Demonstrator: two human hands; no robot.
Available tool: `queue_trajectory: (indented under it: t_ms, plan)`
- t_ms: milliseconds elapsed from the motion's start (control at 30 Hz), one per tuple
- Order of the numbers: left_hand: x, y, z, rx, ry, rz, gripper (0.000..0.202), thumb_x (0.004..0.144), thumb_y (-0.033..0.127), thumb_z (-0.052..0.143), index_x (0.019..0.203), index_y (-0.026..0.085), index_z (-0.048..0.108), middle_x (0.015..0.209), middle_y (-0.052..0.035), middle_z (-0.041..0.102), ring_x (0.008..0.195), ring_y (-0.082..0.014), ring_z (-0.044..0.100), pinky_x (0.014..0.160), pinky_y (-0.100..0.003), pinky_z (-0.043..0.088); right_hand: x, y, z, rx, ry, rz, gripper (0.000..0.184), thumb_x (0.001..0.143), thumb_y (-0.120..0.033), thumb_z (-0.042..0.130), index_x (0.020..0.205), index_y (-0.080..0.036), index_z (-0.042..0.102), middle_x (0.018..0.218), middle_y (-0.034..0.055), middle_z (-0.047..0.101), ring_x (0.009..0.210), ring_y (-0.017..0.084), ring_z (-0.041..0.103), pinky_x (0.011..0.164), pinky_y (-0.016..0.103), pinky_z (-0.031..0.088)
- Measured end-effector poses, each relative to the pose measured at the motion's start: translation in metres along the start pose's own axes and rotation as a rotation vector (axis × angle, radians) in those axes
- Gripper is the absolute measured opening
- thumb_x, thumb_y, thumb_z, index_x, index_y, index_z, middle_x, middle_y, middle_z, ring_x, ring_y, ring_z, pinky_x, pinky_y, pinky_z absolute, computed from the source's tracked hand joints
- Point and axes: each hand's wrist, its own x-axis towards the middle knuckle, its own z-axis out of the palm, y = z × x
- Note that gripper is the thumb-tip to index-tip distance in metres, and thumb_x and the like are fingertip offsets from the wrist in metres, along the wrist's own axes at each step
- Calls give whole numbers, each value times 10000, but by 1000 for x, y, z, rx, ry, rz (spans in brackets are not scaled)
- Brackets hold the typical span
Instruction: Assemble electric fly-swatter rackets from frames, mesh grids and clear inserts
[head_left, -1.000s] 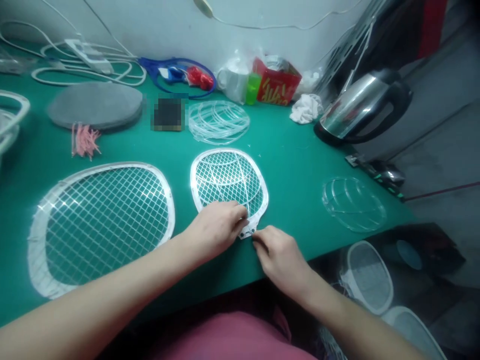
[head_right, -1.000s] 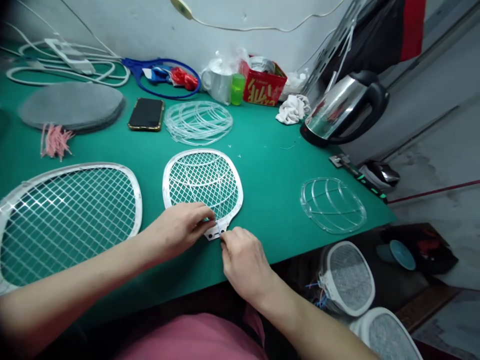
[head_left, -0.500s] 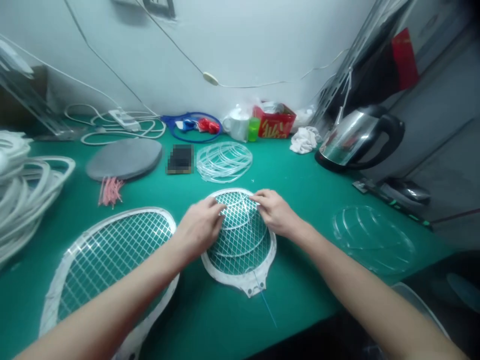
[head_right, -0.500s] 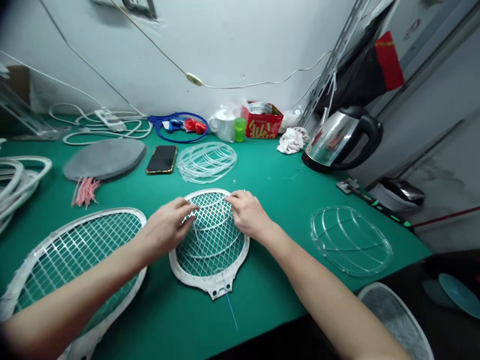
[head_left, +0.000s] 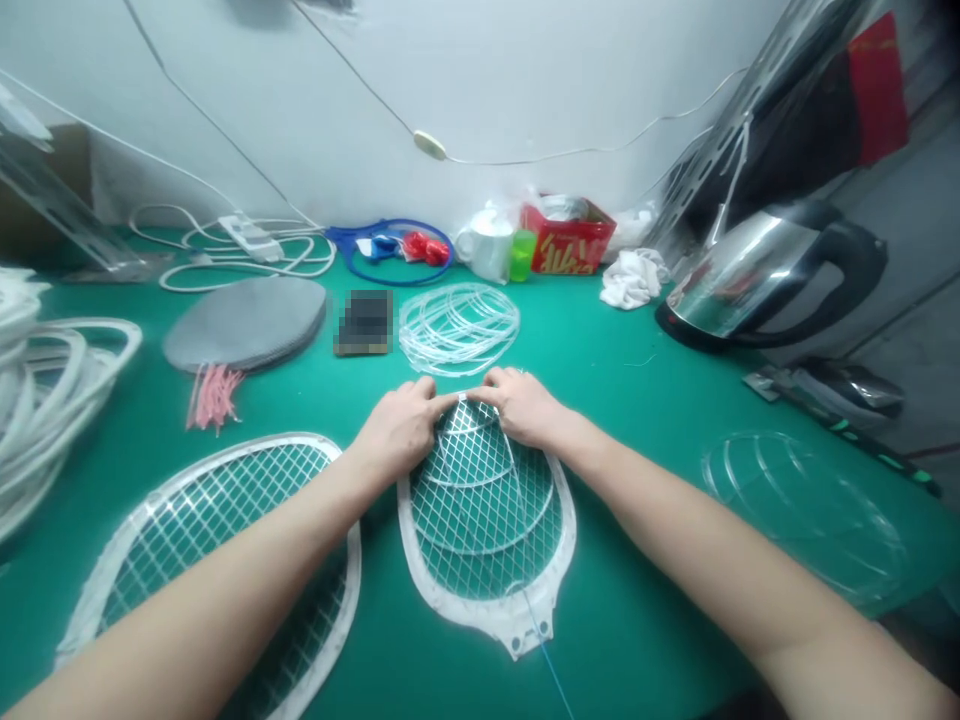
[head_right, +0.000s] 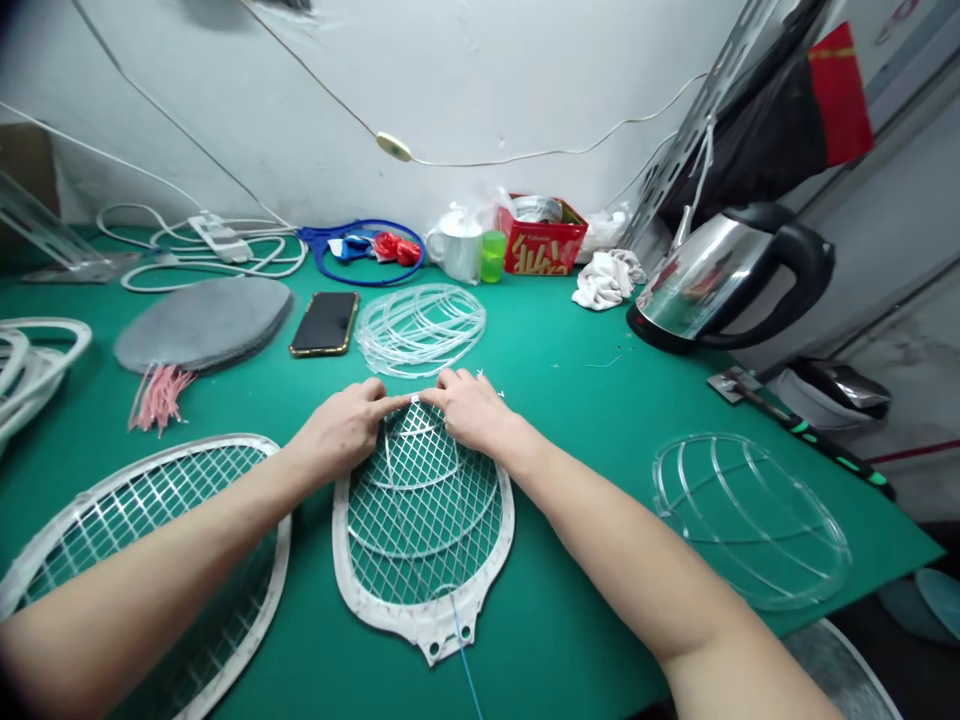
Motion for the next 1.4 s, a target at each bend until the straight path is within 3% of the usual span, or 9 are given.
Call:
queue_trajectory:
  t_ms: [267,400,500,567,700,900,1067,1267,1400]
  plan:
    - [4,-8,-8,-44,-82,-3,463,826,193,342,1218,352,530,968,-46,546,849,-196,555,687,-286,412,-2,-1,-7,117,-22,86,405,814,-98,415,1136,-266,596,1078,69,535,945,208,503,795,341,400]
    - [-14,-11,-21,-242,-109,-238,426,814,295,389,1205,247,551,1059,-49,590,923,-189,587,807,-264,429,-27,5,-13,306,59,336,326,804,-145,483,1098,-175,620,1002,72,608,868,162,557,774,265,425]
    - [-29,-10,-34,-350,-315,-486,501,719,328,515,1202,199,539,865,-37,671,743,-189,640,689,-250,472,-44,2,-18,435,-52,535,247,733,-172,583,968,-126,643,762,50,649,646,136,580,620,235,454]
    - [-34,-9,-38,-495,-430,-551,563,690,294,537,1243,200,491,736,-9,681,598,-167,641,580,-229,475,-47,-1,-17,556,-95,600,233,706,-144,599,937,-130,628,676,24,641,518,114,563,504,212,443]
    - [-33,-10,-38,-607,-391,-560,615,673,247,549,1279,218,446,638,24,670,523,-146,632,525,-206,467,-43,-4,-9,686,-46,712,180,671,-98,629,844,-134,597,605,4,622,413,102,544,384,187,415]
    - [-35,-16,-35,-591,-327,-506,511,718,340,522,1215,223,540,643,28,673,573,-142,643,602,-206,484,-59,-5,-12,885,32,675,159,740,-126,608,897,-103,597,626,10,620,435,82,550,396,180,459]
    - [-39,-22,-36,-773,-513,-516,817,614,314,649,1369,284,339,824,24,695,616,-156,660,566,-219,500,-76,-3,-15,939,-41,606,418,622,-2,664,1018,-115,596,841,41,646,468,55,537,414,182,476]
    - [-33,-17,-37,-840,-566,-627,849,631,195,627,1393,298,267,587,40,654,590,-186,668,585,-254,516,-69,-7,-16,982,-94,737,420,622,45,639,998,-112,534,625,-18,588,415,100,544,372,225,483]
    - [-35,-9,-40,-786,-544,-657,806,654,181,615,1387,267,290,601,20,669,591,-191,669,566,-257,520,-77,-16,-17,865,-24,677,339,666,-6,625,983,-107,556,683,4,598,412,85,532,387,224,479]
